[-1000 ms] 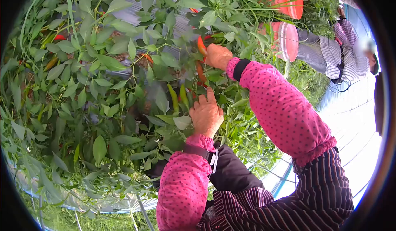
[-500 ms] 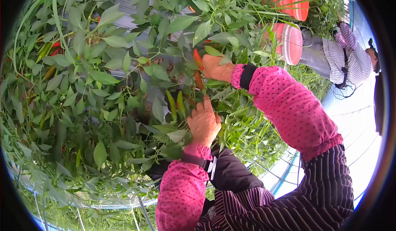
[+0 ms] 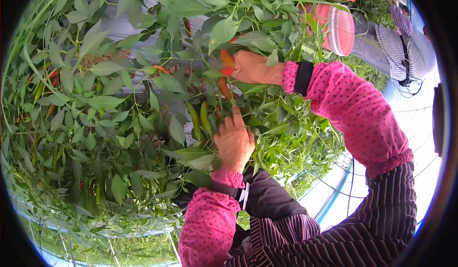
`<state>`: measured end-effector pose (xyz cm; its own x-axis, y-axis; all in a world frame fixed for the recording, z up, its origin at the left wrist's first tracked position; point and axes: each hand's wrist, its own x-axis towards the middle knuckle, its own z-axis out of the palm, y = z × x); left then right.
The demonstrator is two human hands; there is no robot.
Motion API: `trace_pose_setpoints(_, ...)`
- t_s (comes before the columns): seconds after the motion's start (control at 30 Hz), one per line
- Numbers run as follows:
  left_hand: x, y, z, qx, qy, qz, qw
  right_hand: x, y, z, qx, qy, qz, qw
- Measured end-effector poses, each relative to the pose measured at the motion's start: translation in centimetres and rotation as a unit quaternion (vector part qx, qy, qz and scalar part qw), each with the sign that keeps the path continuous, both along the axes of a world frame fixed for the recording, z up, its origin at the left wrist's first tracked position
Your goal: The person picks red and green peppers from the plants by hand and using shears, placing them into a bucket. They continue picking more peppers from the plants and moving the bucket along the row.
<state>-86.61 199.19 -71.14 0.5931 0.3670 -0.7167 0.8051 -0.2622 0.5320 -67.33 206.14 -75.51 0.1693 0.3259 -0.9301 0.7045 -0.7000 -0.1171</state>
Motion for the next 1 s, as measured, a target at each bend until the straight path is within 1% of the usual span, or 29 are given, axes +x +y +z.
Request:
trace_pose_setpoints(0.1,0.3,-0.5,-0.4,0.045,-0.013,0.002,0.999,-0.6,-0.5,1.0,0.015,0.027,0.011,0.999)
trace_pose_setpoints(0.2,0.2,-0.4,-0.3,0.040,-0.011,0.013,0.999,-0.6,-0.5,2.5,0.003,0.053,-0.002,0.999)
trace_pose_setpoints(0.33,0.2,0.1,-0.1,0.033,-0.007,-0.006,0.999,-0.1,-1.8,2.3,0.054,0.094,-0.002,0.994)
trace_pose_setpoints(0.43,0.5,0.7,0.1,0.017,-0.001,0.000,1.000,-0.6,-2.2,2.6,0.042,0.092,-0.042,0.994)
trace_pose_setpoints(0.47,0.6,0.9,-0.2,0.007,0.000,0.002,1.000,0.1,-2.8,3.3,0.032,0.113,-0.045,0.992)
trace_pose_setpoints(0.5,0.4,0.7,0.1,-0.010,0.000,0.003,1.000,1.2,-1.2,7.6,0.017,0.131,-0.049,0.990)
trace_pose_setpoints(0.53,0.3,0.3,0.0,-0.009,0.003,-0.015,1.000,2.5,-0.6,10.6,0.004,0.144,-0.051,0.988)
trace_pose_setpoints(0.6,0.5,0.2,-0.7,0.002,-0.009,-0.054,0.999,5.0,-2.2,14.2,0.068,0.167,-0.134,0.974)
trace_pose_setpoints(0.63,1.7,1.0,0.6,-0.005,0.010,-0.013,1.000,6.4,-2.6,16.3,0.105,0.171,-0.169,0.965)
trace_pose_setpoints(0.67,2.1,1.5,1.0,-0.014,-0.006,0.005,1.000,7.2,-3.2,17.9,0.149,0.159,-0.188,0.958)
trace_pose_setpoints(0.73,2.8,2.3,1.6,-0.030,-0.015,0.007,0.999,8.2,-5.4,19.9,0.234,0.140,-0.226,0.935)
trace_pose_setpoints(0.77,3.0,2.6,2.0,-0.031,-0.019,0.007,0.999,8.5,-5.4,22.1,0.212,0.130,-0.316,0.916)
trace_pose_setpoints(0.8,3.2,2.9,2.2,-0.031,-0.019,0.009,0.999,9.2,-6.8,22.5,0.207,0.108,-0.367,0.901)
trace_pose_setpoints(0.87,3.2,3.3,2.1,-0.023,-0.012,0.002,1.000,11.5,-9.3,23.7,0.233,0.052,-0.436,0.868)
trace_pose_setpoints(0.9,2.6,3.3,1.2,-0.028,-0.016,-0.008,0.999,13.6,-11.2,23.6,0.270,0.017,-0.462,0.845)
trace_pose_setpoints(0.93,2.4,3.7,0.9,-0.046,-0.030,-0.009,0.998,16.1,-13.0,23.3,0.288,-0.046,-0.464,0.837)
trace_pose_setpoints(1.0,1.4,4.1,-0.2,-0.028,-0.072,-0.007,0.997,21.3,-15.5,23.5,0.305,-0.159,-0.464,0.816)
